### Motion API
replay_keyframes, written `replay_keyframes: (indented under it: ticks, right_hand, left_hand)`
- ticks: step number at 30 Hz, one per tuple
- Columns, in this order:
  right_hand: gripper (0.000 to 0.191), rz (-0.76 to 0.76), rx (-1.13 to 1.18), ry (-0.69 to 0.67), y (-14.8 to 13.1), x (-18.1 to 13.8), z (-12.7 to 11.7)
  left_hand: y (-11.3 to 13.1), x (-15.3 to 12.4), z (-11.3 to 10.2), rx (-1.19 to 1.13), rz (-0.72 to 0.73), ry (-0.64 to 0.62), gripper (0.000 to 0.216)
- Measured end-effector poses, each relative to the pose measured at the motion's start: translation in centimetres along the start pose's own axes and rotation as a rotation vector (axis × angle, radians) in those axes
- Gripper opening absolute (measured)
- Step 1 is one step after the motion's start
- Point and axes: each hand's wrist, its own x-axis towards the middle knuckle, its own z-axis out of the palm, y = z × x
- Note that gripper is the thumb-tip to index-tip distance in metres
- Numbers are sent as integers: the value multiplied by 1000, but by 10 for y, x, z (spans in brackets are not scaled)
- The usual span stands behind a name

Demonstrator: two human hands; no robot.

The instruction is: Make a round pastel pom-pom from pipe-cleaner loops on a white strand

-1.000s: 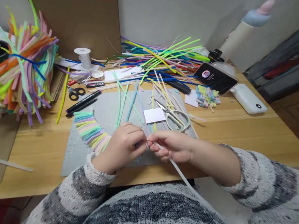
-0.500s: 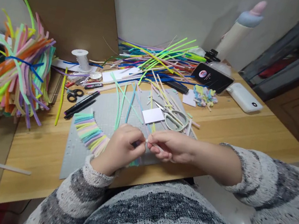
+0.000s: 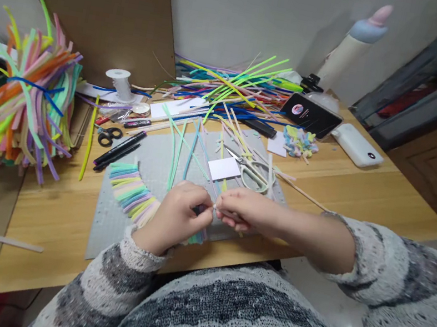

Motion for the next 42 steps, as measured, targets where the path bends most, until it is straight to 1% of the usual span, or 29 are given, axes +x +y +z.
replay_keyframes:
  ticks: [1,2,3,5,7,10,12,13,14,15,17,19,20,22,24,26,27,29,30,31,32,33,34,35,36,37,39,40,42]
  right_hand:
    - [15,119,160,-90,-1,1,-1]
    - [15,198,299,-169,-1,2,-2]
    - [15,236,402,-215,0,3,-2]
    - [17,229,472,-216,2,4,-2]
    - [20,116,353,-123,6,5,0]
    - [22,-278,-111,125,10,5,2]
    - [20,-471,-341,206,11,5,3]
    - [19,-506,-391,217,10,4,3]
    - [19,-494,-395,224,9,4,3]
    - [19,-430,-359,217,7,5,3]
    - [19,-187,-200,148,3,6,2]
    - [18,96,66,-2,-1,7,0]
    - [18,196,197,-80,-2,8,-1]
    - [19,286,381,-178,-2,9,-2]
    - [21,291,432,-199,1,11,-2]
    - [20,188,336,-124,6,12,0]
    - [19,79,225,-49,9,12,1]
    - [17,-220,-100,89,13,11,2]
    - [16,-371,-280,129,14,9,2]
    - [15,-495,-444,141,14,8,3]
    - [14,-576,-565,138,14,6,2]
    - [13,-600,-625,143,13,5,2]
    - [13,-559,-618,152,12,4,2]
    - [12,-459,-542,161,10,4,2]
    - [12,-321,-403,145,8,4,1]
    - [12,-162,-220,94,7,4,1]
    - [16,129,184,-94,5,6,-2]
    - [18,232,363,-195,5,7,-3]
    - [21,355,624,-333,8,9,-7]
  left_hand:
    - [0,0,0,11,15,8,14]
    - [1,0,0,20,31,18,13]
    - [2,1,0,29,45,26,13]
    - [3,1,1,41,64,40,14]
    - [3,1,1,43,64,35,14]
    - [3,1,2,-4,-5,7,14]
    - [1,1,2,-42,-71,-8,13]
    - [0,1,2,-49,-91,-11,13]
    - [0,1,2,-48,-97,-10,13]
    - [-1,1,2,-40,-90,-8,14]
    - [-1,0,3,-15,-61,4,13]
    - [0,0,3,11,-31,17,13]
    - [1,0,3,28,-15,23,13]
    - [1,-1,4,62,28,28,15]
    - [1,-1,5,100,68,20,18]
    - [0,-1,6,126,81,15,19]
    - [0,-1,7,127,70,14,18]
    - [0,-1,7,87,15,9,16]
    - [0,-1,6,56,-21,1,16]
    - [0,0,6,28,-50,-6,16]
    - [0,0,6,6,-69,-13,17]
    - [1,0,6,-7,-74,-15,17]
    - [1,0,6,-9,-67,-12,17]
    - [1,0,6,-4,-54,-3,17]
    - [1,0,6,5,-38,10,16]
    - [2,0,7,14,-24,23,15]
    - [2,0,7,37,6,47,14]
    - [2,-1,8,50,25,53,14]
    - [1,-1,7,74,66,58,15]
